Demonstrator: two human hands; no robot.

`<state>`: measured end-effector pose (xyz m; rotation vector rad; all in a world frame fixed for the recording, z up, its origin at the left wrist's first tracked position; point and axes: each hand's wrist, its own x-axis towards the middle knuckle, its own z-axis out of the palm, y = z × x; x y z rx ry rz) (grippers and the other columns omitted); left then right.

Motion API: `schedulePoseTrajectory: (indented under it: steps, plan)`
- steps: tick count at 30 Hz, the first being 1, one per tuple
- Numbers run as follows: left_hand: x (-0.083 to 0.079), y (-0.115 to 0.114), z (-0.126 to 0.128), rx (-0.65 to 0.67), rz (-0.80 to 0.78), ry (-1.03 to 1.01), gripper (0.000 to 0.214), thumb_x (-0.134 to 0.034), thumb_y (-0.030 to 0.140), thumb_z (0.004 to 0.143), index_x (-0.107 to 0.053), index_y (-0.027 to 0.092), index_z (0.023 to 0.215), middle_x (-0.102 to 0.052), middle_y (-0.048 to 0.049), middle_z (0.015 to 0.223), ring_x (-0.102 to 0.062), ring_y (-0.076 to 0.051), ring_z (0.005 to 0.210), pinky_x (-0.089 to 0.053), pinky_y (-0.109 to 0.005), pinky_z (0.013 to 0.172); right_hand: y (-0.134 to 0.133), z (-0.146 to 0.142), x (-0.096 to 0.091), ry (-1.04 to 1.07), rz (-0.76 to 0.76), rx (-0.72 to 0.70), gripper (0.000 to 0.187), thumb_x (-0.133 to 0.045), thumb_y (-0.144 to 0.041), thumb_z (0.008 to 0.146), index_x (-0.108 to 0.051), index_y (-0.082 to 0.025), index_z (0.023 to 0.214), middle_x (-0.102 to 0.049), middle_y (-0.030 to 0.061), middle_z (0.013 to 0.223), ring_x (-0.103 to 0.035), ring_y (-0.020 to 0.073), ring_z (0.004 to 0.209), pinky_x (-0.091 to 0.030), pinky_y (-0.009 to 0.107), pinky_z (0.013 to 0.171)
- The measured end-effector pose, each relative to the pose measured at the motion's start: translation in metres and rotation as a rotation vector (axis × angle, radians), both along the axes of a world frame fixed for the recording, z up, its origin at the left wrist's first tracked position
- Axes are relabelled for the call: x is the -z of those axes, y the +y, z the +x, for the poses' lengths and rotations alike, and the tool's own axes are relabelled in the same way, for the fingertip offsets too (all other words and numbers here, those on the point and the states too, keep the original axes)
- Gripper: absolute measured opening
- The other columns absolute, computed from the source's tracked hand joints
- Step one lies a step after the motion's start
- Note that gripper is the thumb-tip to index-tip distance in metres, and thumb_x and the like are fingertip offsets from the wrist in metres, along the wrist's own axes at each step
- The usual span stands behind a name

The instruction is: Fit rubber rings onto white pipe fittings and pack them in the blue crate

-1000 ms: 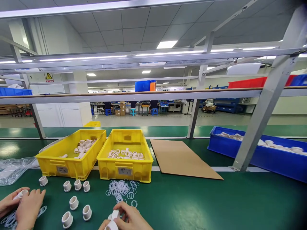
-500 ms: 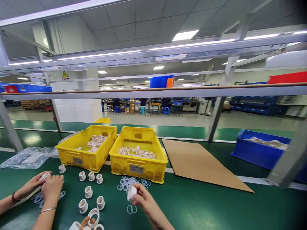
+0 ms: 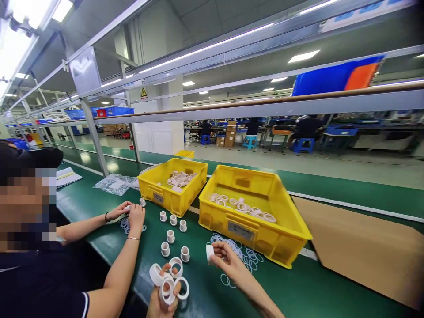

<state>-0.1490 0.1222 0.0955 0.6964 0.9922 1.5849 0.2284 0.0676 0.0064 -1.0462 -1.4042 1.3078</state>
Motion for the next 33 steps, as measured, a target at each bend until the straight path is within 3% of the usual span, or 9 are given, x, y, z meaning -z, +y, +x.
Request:
schedulePoseTrajectory:
  steps: [3,6,9,12,16,20,26,30,33]
  plan:
    - [0.035,-0.039,0.037,0.076,-0.062,-0.138,0.032,-0.066,0.038,0.09,-0.062,0.024,0.119,-0.065,-0.0086,0.119,-0.063,-0.025,0.105,-0.058,-0.042,0.082,0.011,-0.028,-0.005,-0.376,0.193,-0.001,0.028,-0.063,-0.041,0.086,-0.056,-0.023,0.107,-0.065,0.0052,0.105,-0.062,0.0211,0.091,-0.05,0.034,0.078]
    - [0.079,-0.083,0.082,0.158,-0.113,-0.263,0.035,-0.069,0.036,0.088,-0.061,0.028,0.121,-0.066,-0.0081,0.12,-0.063,-0.027,0.108,-0.059,-0.041,0.08,0.02,-0.058,-0.011,-0.736,0.385,-0.057,0.027,-0.056,-0.032,0.09,-0.055,-0.023,0.115,-0.065,0.0062,0.114,-0.061,0.0213,0.103,-0.049,0.033,0.088]
    - [0.118,-0.115,0.116,0.222,-0.138,-0.367,0.035,-0.075,0.038,0.081,-0.066,0.029,0.114,-0.068,-0.007,0.115,-0.066,-0.02,0.082,-0.06,-0.033,0.062,0.028,-0.081,-0.007,-0.937,0.443,-0.151,0.025,-0.06,-0.022,0.085,-0.061,-0.022,0.109,-0.068,0.008,0.111,-0.06,0.0253,0.108,-0.047,0.035,0.091]
    - [0.143,-0.127,0.131,0.247,-0.111,-0.535,0.032,-0.081,0.038,0.074,-0.07,0.029,0.103,-0.069,-0.0046,0.105,-0.056,-0.01,0.059,-0.044,-0.017,0.039,0.032,-0.085,0.002,-1.066,0.402,-0.231,0.025,-0.066,-0.015,0.075,-0.067,-0.017,0.1,-0.071,0.0127,0.103,-0.065,0.0303,0.097,-0.049,0.038,0.081]
    - [0.149,-0.126,0.136,0.285,-0.086,-0.606,0.054,-0.086,0.032,0.068,-0.065,0.03,0.118,-0.066,-0.0045,0.096,-0.051,-0.009,0.059,-0.028,-0.011,0.033,0.024,-0.065,-0.007,-1.156,0.392,-0.294,0.027,-0.076,-0.023,0.072,-0.07,-0.015,0.097,-0.072,0.0164,0.102,-0.065,0.0358,0.1,-0.049,0.041,0.081]
    - [0.144,-0.126,0.139,0.338,-0.082,-0.528,0.061,-0.082,0.03,0.072,-0.059,0.03,0.129,-0.065,-0.0057,0.094,-0.052,-0.011,0.058,-0.03,-0.013,0.034,0.007,-0.059,-0.035,-1.072,0.485,-0.306,0.028,-0.057,-0.034,0.092,-0.066,-0.02,0.115,-0.069,0.0108,0.114,-0.06,0.029,0.11,-0.046,0.039,0.091]
    - [0.153,-0.134,0.136,0.406,-0.068,-0.494,0.058,-0.08,0.042,0.074,-0.06,0.028,0.127,-0.065,-0.0056,0.088,-0.056,-0.013,0.056,-0.028,-0.014,0.03,-0.007,-0.085,-0.043,-1.019,0.489,-0.521,0.037,-0.066,-0.031,0.078,-0.068,-0.024,0.115,-0.071,0.0081,0.098,-0.064,0.0292,0.096,-0.046,0.034,0.077]
    - [0.16,-0.14,0.117,0.297,-0.05,-0.572,0.05,-0.082,0.04,0.073,-0.065,0.027,0.119,-0.069,-0.0076,0.105,-0.052,-0.01,0.056,-0.028,-0.012,0.03,0.004,-0.087,-0.046,-0.823,0.455,-0.456,0.035,-0.059,-0.021,0.078,-0.06,-0.023,0.114,-0.066,0.0047,0.099,-0.063,0.0207,0.085,-0.044,0.029,0.073]
    - [0.161,-0.145,0.101,0.162,0.008,-0.607,0.049,-0.076,0.034,0.08,-0.06,0.03,0.127,-0.065,-0.0094,0.126,-0.051,-0.008,0.06,-0.031,-0.01,0.033,0.019,-0.093,-0.05,-0.608,0.411,-0.374,0.024,-0.059,-0.024,0.082,-0.05,-0.024,0.104,-0.064,-0.0017,0.086,-0.06,0.0167,0.074,-0.043,0.026,0.066]
